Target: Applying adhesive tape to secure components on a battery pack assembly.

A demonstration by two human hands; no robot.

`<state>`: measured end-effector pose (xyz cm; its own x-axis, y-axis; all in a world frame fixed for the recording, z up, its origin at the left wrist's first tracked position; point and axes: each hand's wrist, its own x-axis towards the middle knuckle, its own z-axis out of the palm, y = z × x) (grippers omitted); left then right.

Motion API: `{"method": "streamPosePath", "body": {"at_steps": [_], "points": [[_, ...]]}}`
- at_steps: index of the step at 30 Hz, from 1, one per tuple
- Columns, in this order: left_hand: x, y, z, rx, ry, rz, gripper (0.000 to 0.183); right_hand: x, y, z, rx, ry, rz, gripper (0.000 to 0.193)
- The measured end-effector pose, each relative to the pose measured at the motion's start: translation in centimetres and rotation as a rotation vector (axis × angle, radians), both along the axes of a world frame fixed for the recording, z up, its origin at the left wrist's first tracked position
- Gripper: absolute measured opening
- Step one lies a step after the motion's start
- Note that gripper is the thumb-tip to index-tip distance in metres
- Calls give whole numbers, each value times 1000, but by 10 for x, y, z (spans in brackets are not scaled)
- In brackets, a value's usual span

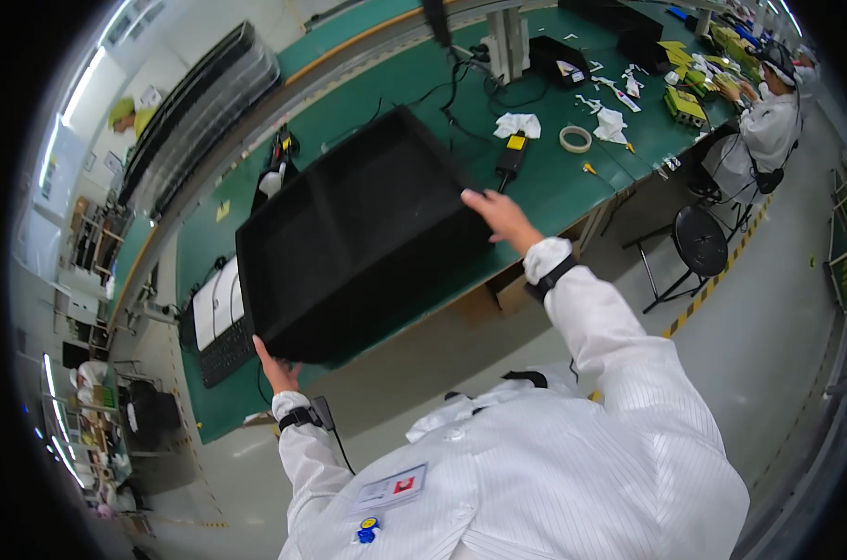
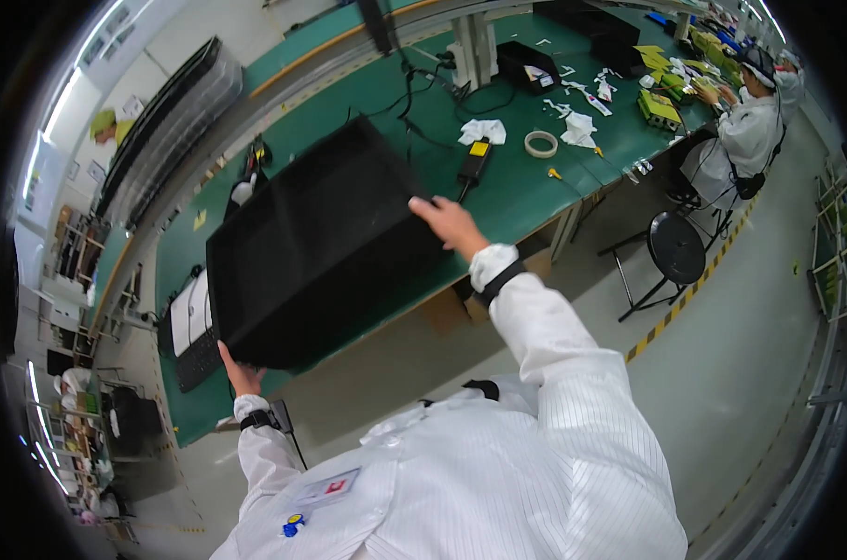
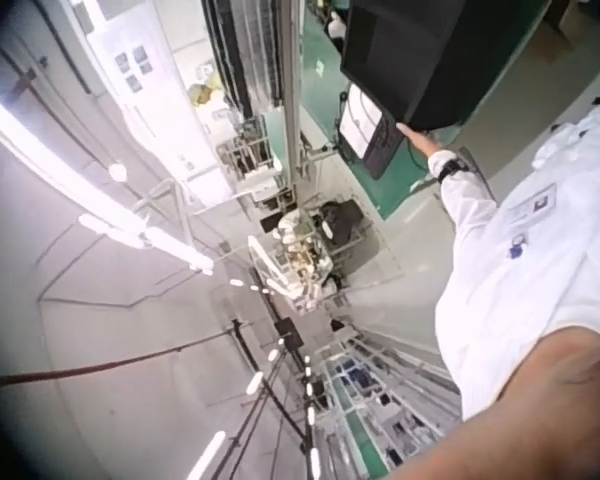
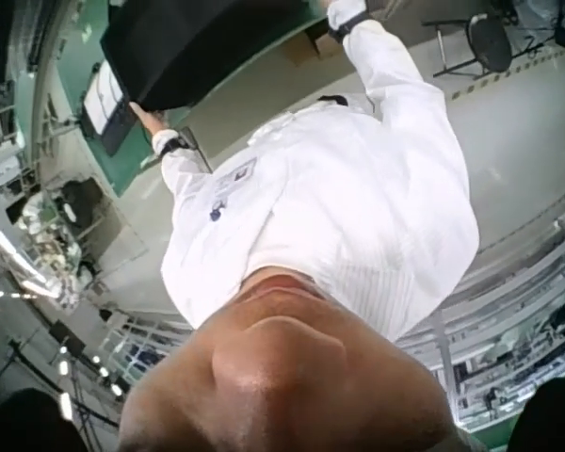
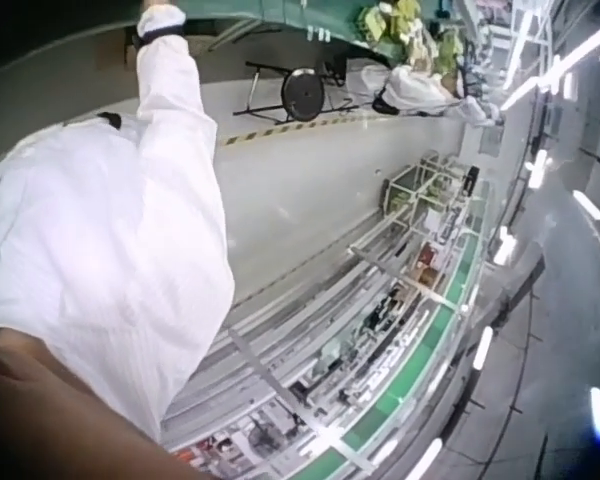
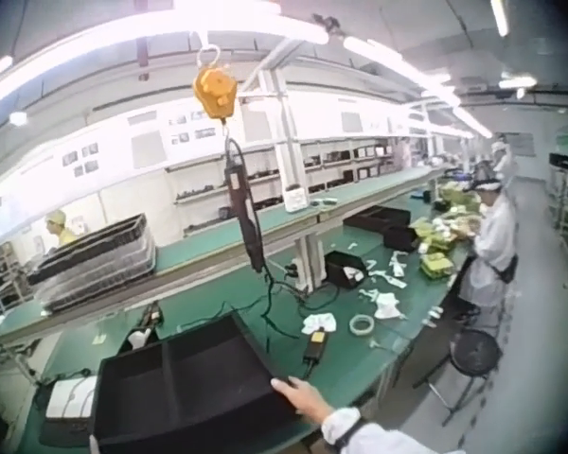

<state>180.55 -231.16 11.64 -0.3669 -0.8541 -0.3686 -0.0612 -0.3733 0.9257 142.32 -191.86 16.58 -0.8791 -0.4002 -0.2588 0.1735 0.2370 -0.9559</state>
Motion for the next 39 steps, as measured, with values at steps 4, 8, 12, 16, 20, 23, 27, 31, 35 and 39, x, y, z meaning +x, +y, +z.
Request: {"method": "streamPosePath", "body": {"at_steps": [4,8,12,16,20,23,27,31,35,39], "points": [[0,19,4,-16,-4,142,115,9,8,-23,81,286,87,90],[-6,55,4,31,-16,423,118,6,34,-29,-136,165,200,91],[-10,97,-28,39,-26,631,108,-6,98,-38,-77,30,339,80],[31,171,-134,157,-370,40,76,-33,188,-74,10,-281,576,53],[-28,319,-189,37,-865,-965,45,-65,330,-127,216,-360,185,43],[-36,350,-264,-387,-701,-1596,41,-65,448,-171,316,-398,-8,29],[-126,378,-255,204,-717,-1107,43,-18,568,-211,489,-740,-277,20],[-282,398,-188,402,-812,-966,45,19,622,-212,515,-1103,-316,47],[-393,441,-190,223,-695,-1557,44,-20,609,-213,268,-1221,-473,59],[-405,463,-239,-162,-446,-2053,43,-102,594,-219,-270,-1118,-428,36]]}}
